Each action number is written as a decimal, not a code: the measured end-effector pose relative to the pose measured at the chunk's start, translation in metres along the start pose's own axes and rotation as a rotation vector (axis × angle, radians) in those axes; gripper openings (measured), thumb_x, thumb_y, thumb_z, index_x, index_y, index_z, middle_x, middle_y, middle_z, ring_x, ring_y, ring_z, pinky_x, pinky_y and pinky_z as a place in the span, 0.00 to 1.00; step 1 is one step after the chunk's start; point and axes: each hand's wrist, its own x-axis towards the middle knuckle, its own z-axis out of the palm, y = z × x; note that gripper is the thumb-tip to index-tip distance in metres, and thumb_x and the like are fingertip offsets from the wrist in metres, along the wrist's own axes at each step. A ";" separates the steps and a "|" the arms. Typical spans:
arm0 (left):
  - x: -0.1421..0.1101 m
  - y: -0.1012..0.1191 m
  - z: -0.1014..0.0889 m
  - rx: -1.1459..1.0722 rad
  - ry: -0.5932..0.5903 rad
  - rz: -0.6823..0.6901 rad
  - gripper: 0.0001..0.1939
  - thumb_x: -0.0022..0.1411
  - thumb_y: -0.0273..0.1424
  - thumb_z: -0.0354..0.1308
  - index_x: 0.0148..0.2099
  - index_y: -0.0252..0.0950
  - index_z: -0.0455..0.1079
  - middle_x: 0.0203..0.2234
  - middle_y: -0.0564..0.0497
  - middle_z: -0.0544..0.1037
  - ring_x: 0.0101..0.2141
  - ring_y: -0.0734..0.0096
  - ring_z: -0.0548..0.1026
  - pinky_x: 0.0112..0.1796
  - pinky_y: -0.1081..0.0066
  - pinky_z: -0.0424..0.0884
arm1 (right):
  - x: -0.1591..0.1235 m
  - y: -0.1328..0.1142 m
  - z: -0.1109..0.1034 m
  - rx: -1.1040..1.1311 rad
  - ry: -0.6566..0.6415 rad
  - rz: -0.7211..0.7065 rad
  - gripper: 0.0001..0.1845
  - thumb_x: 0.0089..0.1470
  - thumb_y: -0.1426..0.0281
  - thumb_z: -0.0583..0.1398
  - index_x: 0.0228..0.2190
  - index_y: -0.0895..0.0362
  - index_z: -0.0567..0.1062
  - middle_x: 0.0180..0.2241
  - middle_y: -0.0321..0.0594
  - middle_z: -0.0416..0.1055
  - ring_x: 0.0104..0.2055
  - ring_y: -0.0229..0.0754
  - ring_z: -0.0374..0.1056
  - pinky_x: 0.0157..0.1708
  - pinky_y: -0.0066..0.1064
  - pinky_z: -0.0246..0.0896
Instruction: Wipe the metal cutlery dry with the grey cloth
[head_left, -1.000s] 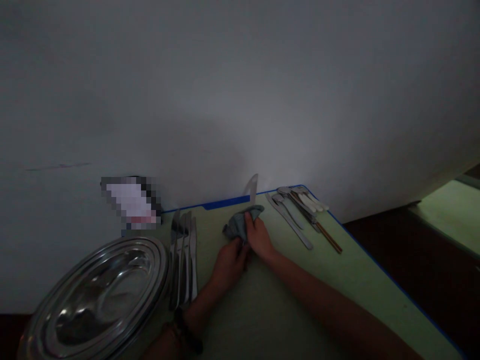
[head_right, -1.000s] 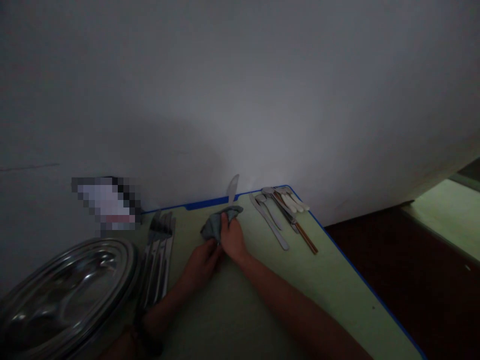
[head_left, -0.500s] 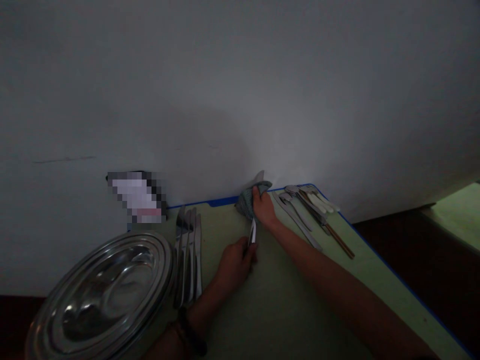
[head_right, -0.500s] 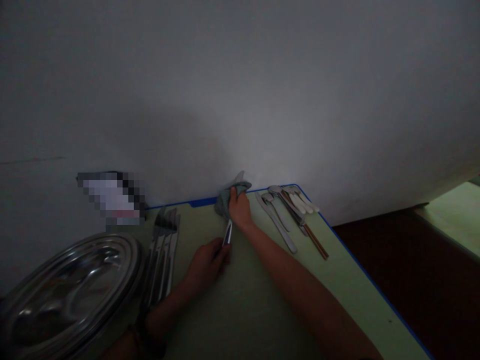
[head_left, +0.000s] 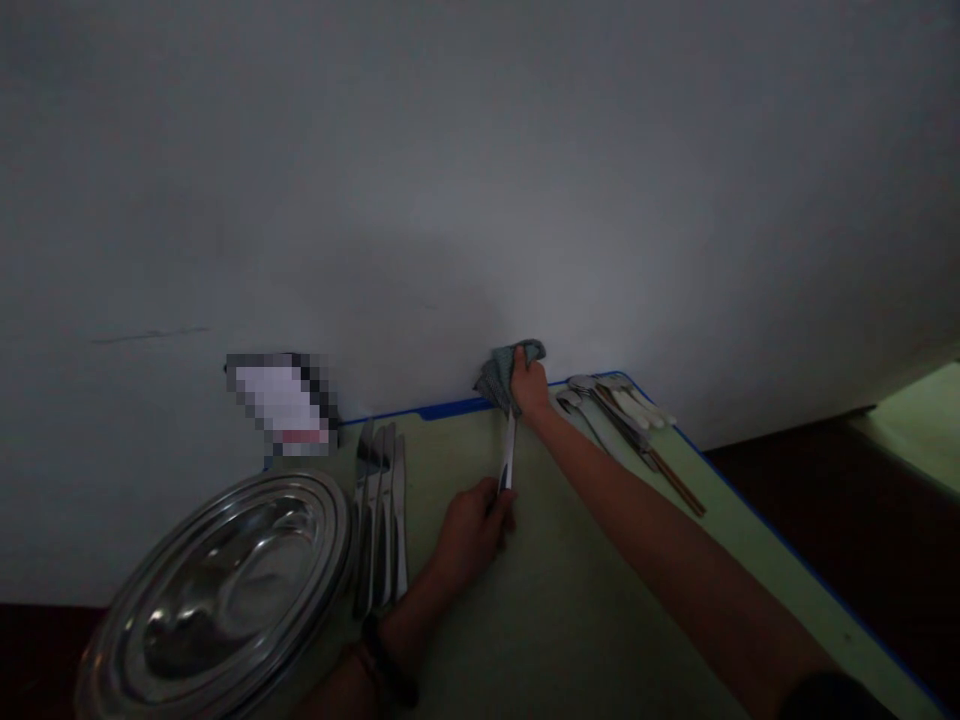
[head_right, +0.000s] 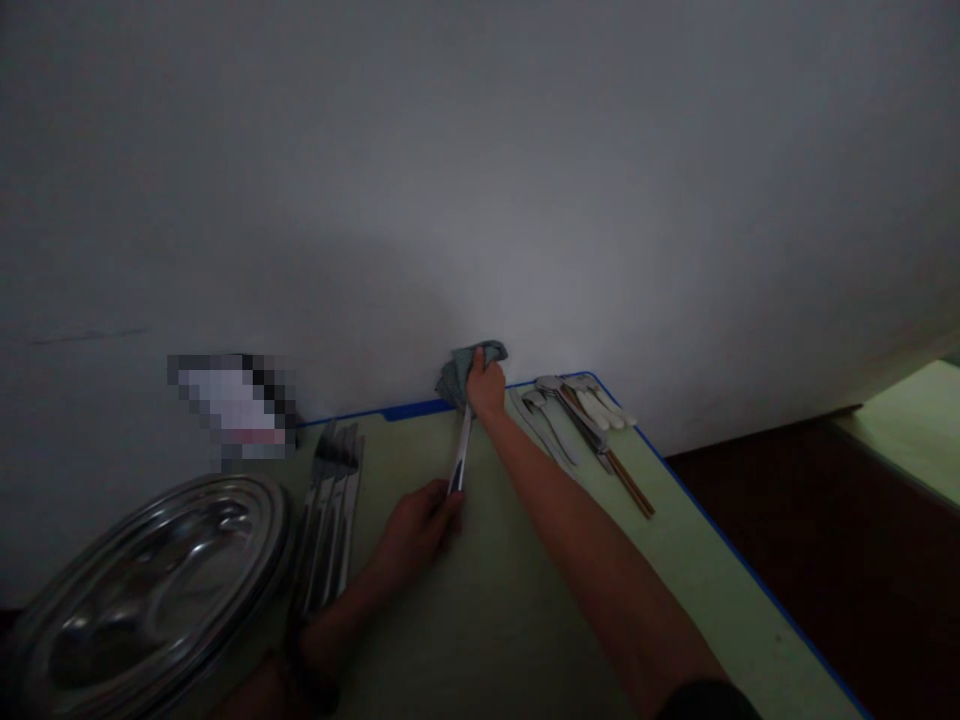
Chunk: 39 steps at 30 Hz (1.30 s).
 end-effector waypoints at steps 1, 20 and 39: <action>0.000 0.000 0.000 -0.002 -0.005 -0.001 0.15 0.61 0.39 0.44 0.26 0.36 0.61 0.19 0.54 0.72 0.16 0.76 0.67 0.21 0.76 0.62 | -0.006 0.001 0.000 -0.026 0.027 0.028 0.28 0.55 0.53 0.39 0.26 0.60 0.66 0.35 0.62 0.68 0.45 0.55 0.63 0.41 0.41 0.52; -0.009 -0.004 0.003 0.592 0.063 0.220 0.11 0.60 0.35 0.45 0.34 0.37 0.66 0.23 0.48 0.77 0.22 0.67 0.73 0.24 0.72 0.61 | -0.123 0.022 -0.021 0.260 -0.102 0.093 0.19 0.51 0.54 0.50 0.24 0.57 0.68 0.25 0.38 0.68 0.30 0.40 0.65 0.32 0.30 0.58; -0.012 -0.001 0.001 0.992 0.011 0.438 0.08 0.56 0.28 0.48 0.30 0.35 0.68 0.21 0.51 0.77 0.22 0.66 0.75 0.25 0.70 0.65 | -0.053 0.034 -0.005 0.192 0.084 0.236 0.23 0.52 0.54 0.46 0.17 0.55 0.66 0.22 0.43 0.70 0.30 0.44 0.66 0.33 0.34 0.57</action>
